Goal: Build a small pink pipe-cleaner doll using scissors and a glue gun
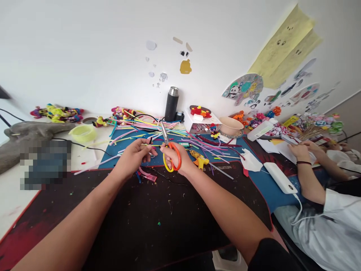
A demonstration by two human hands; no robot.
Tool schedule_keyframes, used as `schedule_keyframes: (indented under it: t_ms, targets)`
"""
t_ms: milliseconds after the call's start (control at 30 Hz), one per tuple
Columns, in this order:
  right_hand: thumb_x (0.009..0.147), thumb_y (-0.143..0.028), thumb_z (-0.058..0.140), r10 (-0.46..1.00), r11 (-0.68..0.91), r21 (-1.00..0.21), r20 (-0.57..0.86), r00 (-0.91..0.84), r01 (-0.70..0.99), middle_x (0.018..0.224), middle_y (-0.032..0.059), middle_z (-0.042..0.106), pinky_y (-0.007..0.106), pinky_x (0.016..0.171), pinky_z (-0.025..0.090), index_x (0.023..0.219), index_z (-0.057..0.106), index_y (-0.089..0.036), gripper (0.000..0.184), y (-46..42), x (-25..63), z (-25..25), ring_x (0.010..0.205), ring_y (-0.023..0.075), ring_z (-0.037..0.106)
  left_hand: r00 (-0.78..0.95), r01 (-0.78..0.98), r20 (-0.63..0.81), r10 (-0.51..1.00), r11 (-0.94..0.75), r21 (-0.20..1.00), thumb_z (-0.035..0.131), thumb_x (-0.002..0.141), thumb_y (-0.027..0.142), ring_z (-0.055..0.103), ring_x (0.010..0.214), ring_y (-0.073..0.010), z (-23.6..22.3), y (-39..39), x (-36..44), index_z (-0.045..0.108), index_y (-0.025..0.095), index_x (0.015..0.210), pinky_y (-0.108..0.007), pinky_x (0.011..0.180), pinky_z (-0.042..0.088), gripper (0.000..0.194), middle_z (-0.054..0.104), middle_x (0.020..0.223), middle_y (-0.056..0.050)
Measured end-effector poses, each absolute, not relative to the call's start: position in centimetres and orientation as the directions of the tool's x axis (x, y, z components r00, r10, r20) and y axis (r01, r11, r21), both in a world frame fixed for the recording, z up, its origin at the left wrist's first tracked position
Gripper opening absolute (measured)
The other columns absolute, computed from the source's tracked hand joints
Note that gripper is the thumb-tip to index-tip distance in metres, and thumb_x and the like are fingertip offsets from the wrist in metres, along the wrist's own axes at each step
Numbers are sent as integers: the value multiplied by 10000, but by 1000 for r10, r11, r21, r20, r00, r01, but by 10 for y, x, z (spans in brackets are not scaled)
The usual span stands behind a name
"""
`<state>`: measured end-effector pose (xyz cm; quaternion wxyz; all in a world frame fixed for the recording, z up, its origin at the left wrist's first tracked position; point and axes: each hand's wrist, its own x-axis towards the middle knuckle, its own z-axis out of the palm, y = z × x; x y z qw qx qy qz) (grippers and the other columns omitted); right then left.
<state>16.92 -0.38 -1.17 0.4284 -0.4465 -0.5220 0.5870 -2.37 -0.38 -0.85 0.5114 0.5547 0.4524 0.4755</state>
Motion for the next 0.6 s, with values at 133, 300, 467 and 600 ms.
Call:
schedule_keyframes:
  t_ms: [133, 300, 467, 600]
  targets:
    - [815, -456, 790, 956, -225, -937, -159, -248, -269, 535, -126, 463, 203, 367, 332, 995, 613, -217, 348, -19, 159, -10, 365, 79, 390, 199, -78, 24, 980, -8, 997, 840, 839, 584, 598, 611, -149, -11, -6, -20, 605, 220, 943, -269, 574, 462, 446, 773, 818, -32]
    - [753, -459, 835, 947, -296, -872, -215, -238, -390, 516, -131, 462, 201, 355, 307, 981, 617, -215, 399, -24, 156, -12, 363, 78, 390, 221, -64, -28, 975, 43, 997, 893, 803, 565, 607, 634, -146, -12, -8, -19, 674, 208, 915, -255, 572, 480, 434, 737, 779, -13]
    - [759, -464, 834, 963, -254, -876, -188, -194, -410, 524, -128, 472, 201, 360, 311, 967, 617, -212, 392, -23, 157, -14, 366, 74, 400, 253, 44, -42, 967, 32, 999, 867, 787, 645, 557, 577, -141, -5, -13, -17, 688, 203, 968, -264, 538, 442, 510, 736, 777, -13]
    - [768, -472, 819, 975, -208, -909, -161, -156, -360, 522, -125, 484, 203, 363, 338, 957, 601, -217, 385, -24, 157, -9, 365, 81, 428, 232, 279, 29, 972, -95, 956, 749, 839, 706, 529, 571, -158, 1, -14, -21, 734, 202, 991, -277, 542, 395, 526, 692, 711, 1]
